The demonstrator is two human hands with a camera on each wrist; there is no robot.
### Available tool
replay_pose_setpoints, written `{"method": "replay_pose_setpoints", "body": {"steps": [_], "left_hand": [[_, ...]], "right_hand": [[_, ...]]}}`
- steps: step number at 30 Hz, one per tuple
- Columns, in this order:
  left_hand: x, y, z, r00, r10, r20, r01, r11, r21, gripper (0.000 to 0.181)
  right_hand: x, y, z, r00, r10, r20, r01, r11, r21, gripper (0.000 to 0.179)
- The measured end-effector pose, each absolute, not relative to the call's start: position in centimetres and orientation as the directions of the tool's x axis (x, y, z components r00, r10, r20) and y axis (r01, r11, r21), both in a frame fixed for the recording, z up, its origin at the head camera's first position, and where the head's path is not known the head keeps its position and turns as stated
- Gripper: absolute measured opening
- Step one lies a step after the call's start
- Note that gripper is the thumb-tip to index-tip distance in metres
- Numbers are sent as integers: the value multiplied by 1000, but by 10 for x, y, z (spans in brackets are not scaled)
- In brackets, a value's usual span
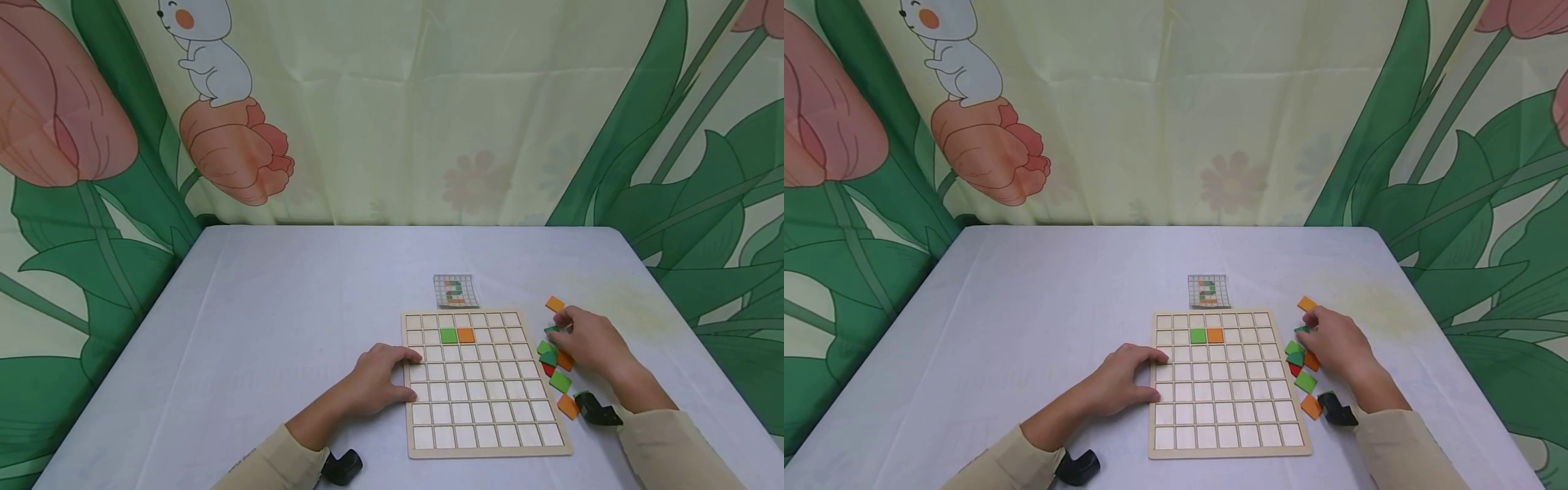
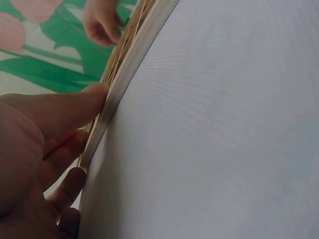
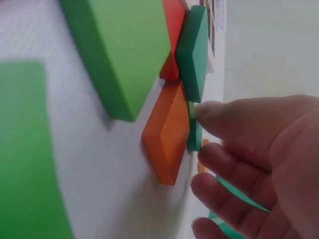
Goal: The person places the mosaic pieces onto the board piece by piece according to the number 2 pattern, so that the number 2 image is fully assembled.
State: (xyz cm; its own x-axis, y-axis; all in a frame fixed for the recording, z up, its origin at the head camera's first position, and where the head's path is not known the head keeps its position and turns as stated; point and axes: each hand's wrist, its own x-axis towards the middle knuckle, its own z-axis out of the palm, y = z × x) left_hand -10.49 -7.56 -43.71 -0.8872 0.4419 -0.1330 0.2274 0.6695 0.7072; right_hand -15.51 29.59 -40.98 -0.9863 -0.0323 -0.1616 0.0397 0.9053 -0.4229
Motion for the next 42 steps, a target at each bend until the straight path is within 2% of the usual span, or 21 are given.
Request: {"method": "replay_pose_setpoints", "body": {"steps": [7, 19, 42], "left_hand": [[-105, -76, -437, -886, 444, -133, 229, 668, 708, 52], [-105, -76, -438, -887, 443, -132, 229, 669, 707, 52], [-105, -76, -438, -885, 445, -133, 234, 674, 701, 52]], "right_hand": [[-157, 294, -410, -984, -51, -168, 26, 903, -428, 33], [-156, 295, -409, -984, -9, -181, 68, 907, -416, 37], [-159, 292, -410, -984, -20, -177, 53, 915, -400, 35]]}}
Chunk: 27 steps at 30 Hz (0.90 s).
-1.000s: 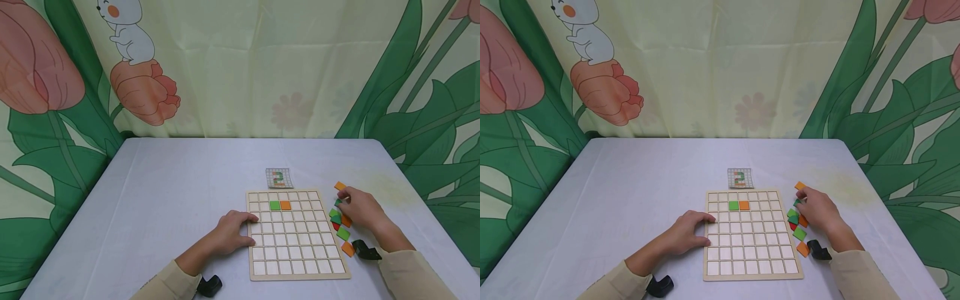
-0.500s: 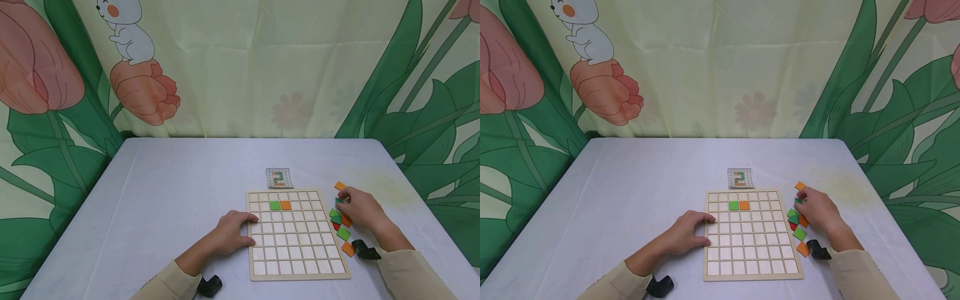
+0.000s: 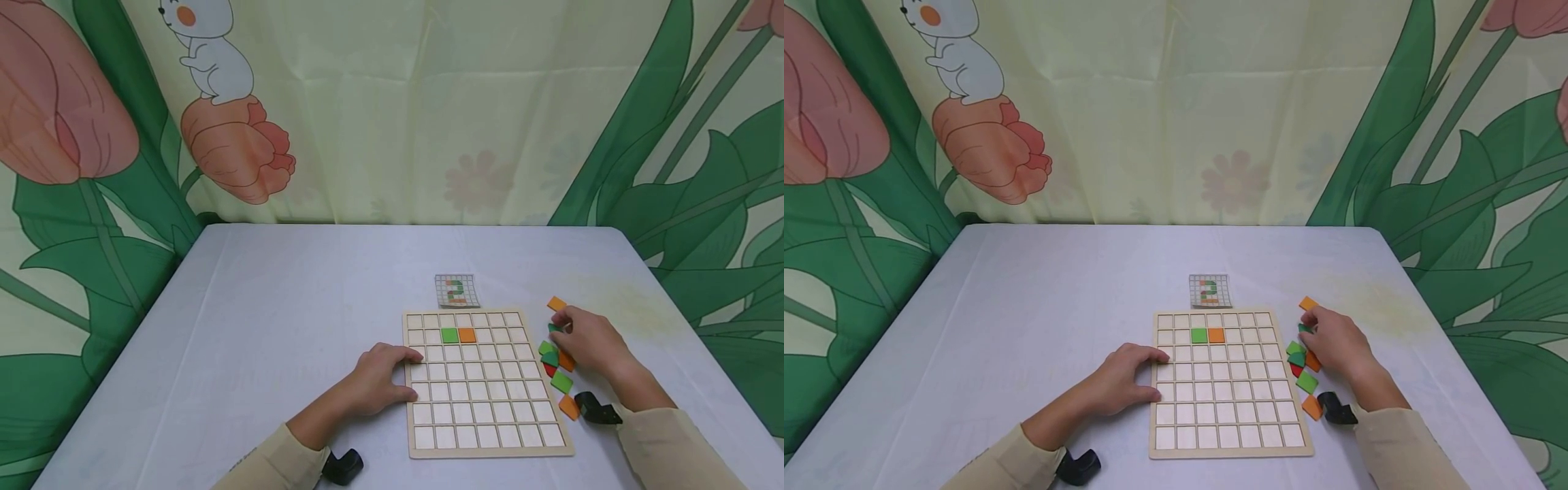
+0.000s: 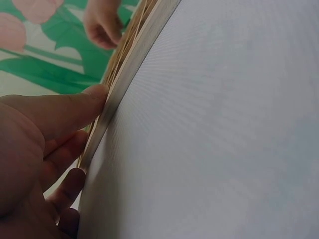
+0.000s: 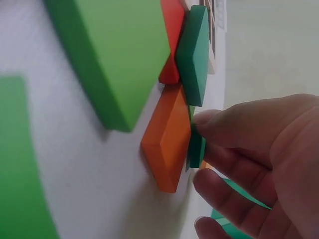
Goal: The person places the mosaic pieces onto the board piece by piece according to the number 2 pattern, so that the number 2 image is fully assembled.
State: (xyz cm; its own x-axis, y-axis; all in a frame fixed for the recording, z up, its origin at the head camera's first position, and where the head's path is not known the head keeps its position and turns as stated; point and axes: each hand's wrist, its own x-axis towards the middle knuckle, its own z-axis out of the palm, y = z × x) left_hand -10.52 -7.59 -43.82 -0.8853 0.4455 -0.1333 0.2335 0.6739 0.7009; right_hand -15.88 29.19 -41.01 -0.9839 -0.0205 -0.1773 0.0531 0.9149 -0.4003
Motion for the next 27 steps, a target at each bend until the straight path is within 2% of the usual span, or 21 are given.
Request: {"method": "replay_pose_setpoints", "body": {"steps": [15, 27], "left_hand": [[-106, -76, -438, -887, 445, -127, 235, 669, 705, 51], [-107, -77, -439, -879, 463, -116, 260, 667, 698, 52]], "right_hand": [[-157, 274, -398, -992, -70, -101, -14, 879, -476, 35], [-152, 254, -393, -988, -150, -24, -120, 870, -477, 32]]}}
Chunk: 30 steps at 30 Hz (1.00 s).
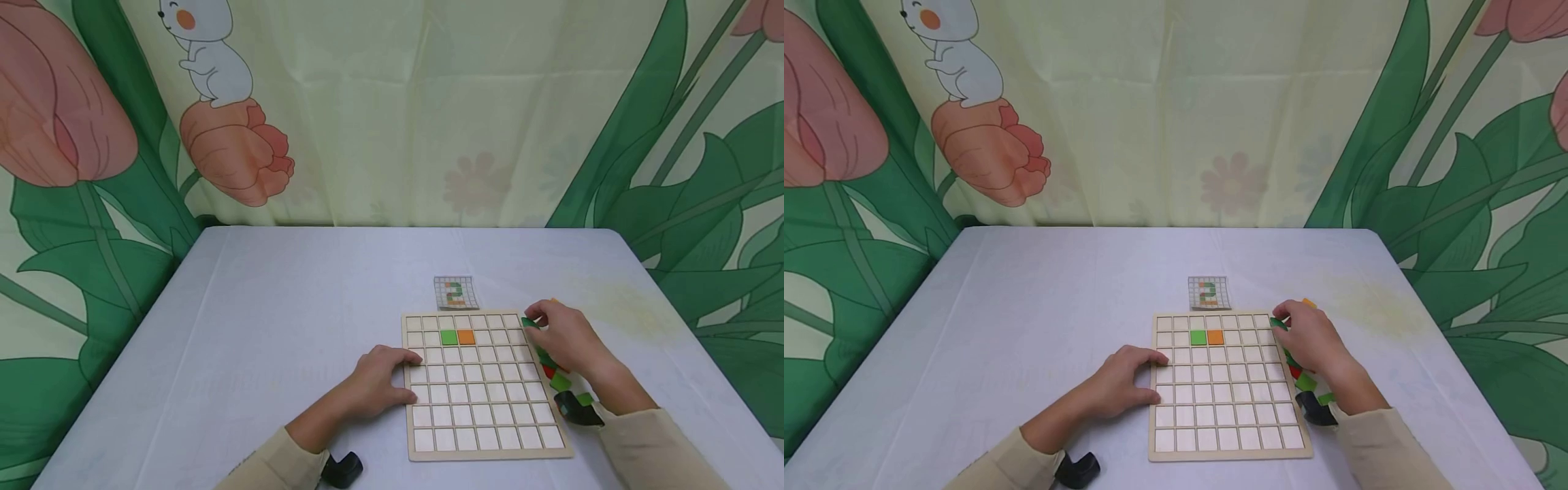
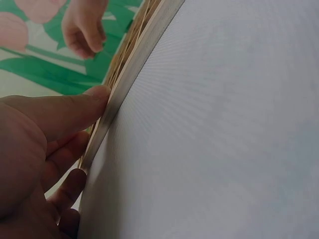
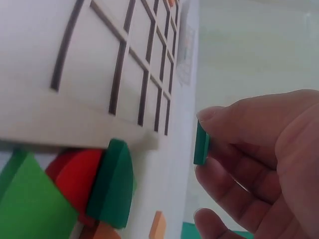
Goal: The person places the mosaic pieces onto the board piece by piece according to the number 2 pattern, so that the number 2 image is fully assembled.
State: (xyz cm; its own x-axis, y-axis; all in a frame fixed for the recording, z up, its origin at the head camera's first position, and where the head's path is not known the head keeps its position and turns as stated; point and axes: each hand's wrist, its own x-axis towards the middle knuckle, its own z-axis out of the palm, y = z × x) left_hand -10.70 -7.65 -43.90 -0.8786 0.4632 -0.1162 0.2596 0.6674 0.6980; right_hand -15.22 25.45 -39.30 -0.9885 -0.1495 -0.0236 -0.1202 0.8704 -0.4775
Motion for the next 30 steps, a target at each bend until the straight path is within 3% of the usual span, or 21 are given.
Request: {"method": "replay_pose_setpoints", "body": {"steps": [30], "left_hand": [[-106, -77, -441, -881, 460, -106, 260, 660, 705, 52]], "right_hand": [[-157, 201, -408, -957, -276, -84, -206, 859, -469, 16]]}}
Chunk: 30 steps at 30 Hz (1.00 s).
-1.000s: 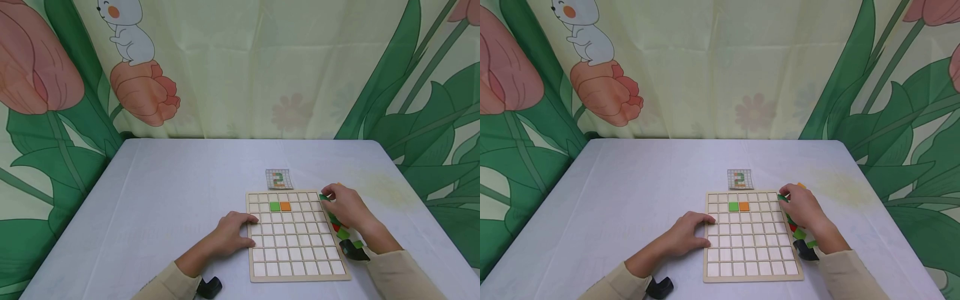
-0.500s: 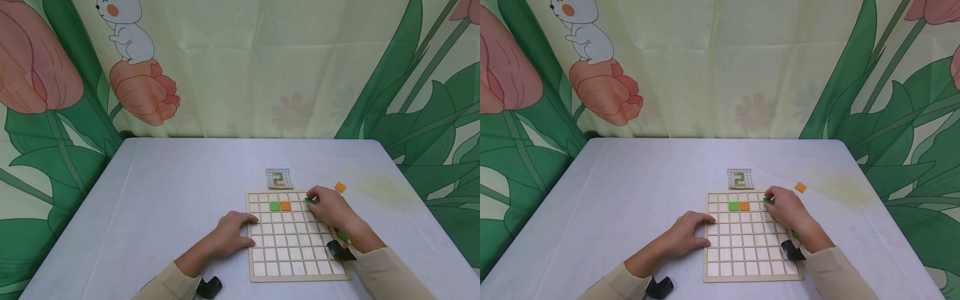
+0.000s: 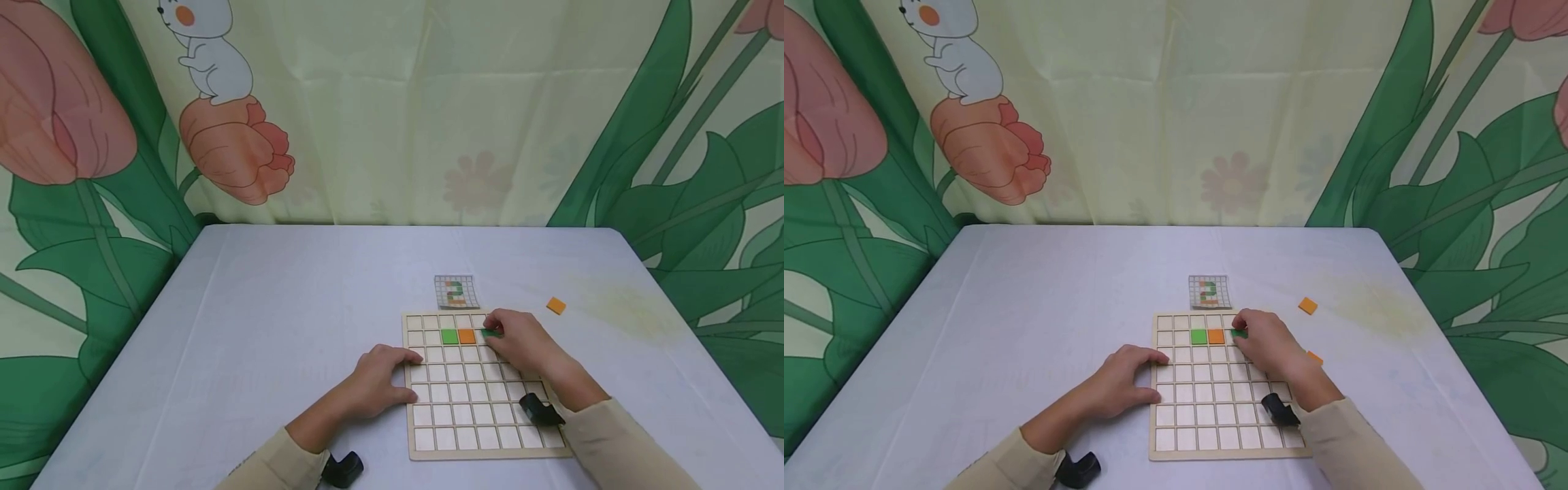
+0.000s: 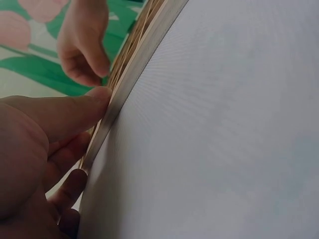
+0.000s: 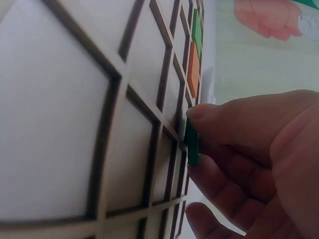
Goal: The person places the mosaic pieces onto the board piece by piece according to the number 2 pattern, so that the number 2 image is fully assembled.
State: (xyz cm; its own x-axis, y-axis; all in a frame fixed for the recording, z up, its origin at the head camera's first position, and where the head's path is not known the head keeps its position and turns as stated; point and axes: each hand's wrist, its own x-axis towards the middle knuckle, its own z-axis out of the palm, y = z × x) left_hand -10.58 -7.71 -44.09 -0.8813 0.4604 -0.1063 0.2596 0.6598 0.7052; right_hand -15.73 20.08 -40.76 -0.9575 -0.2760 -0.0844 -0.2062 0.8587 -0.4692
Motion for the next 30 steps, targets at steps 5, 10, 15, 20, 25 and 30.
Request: {"method": "replay_pose_setpoints", "body": {"steps": [5, 10, 15, 20, 25, 30], "left_hand": [[-105, -77, -440, -881, 460, -108, 259, 662, 703, 51], [-104, -77, -440, -884, 455, -111, 253, 662, 706, 50], [-104, -76, -440, -884, 456, -104, 257, 658, 707, 50], [-104, -77, -441, -882, 460, -100, 262, 656, 708, 50], [-104, -78, -441, -882, 461, -98, 262, 653, 711, 50], [-104, -78, -441, -884, 458, -98, 263, 657, 706, 50]], "right_hand": [[-157, 200, -411, -953, -293, -76, -220, 844, -488, 14], [-158, 199, -411, -953, -292, -73, -222, 844, -488, 16], [-158, 197, -410, -956, -278, -88, -202, 849, -488, 19], [-158, 196, -410, -954, -283, -104, -196, 843, -501, 19], [-156, 197, -408, -949, -302, -94, -214, 832, -512, 21], [-154, 198, -405, -950, -297, -94, -205, 824, -528, 24]]}}
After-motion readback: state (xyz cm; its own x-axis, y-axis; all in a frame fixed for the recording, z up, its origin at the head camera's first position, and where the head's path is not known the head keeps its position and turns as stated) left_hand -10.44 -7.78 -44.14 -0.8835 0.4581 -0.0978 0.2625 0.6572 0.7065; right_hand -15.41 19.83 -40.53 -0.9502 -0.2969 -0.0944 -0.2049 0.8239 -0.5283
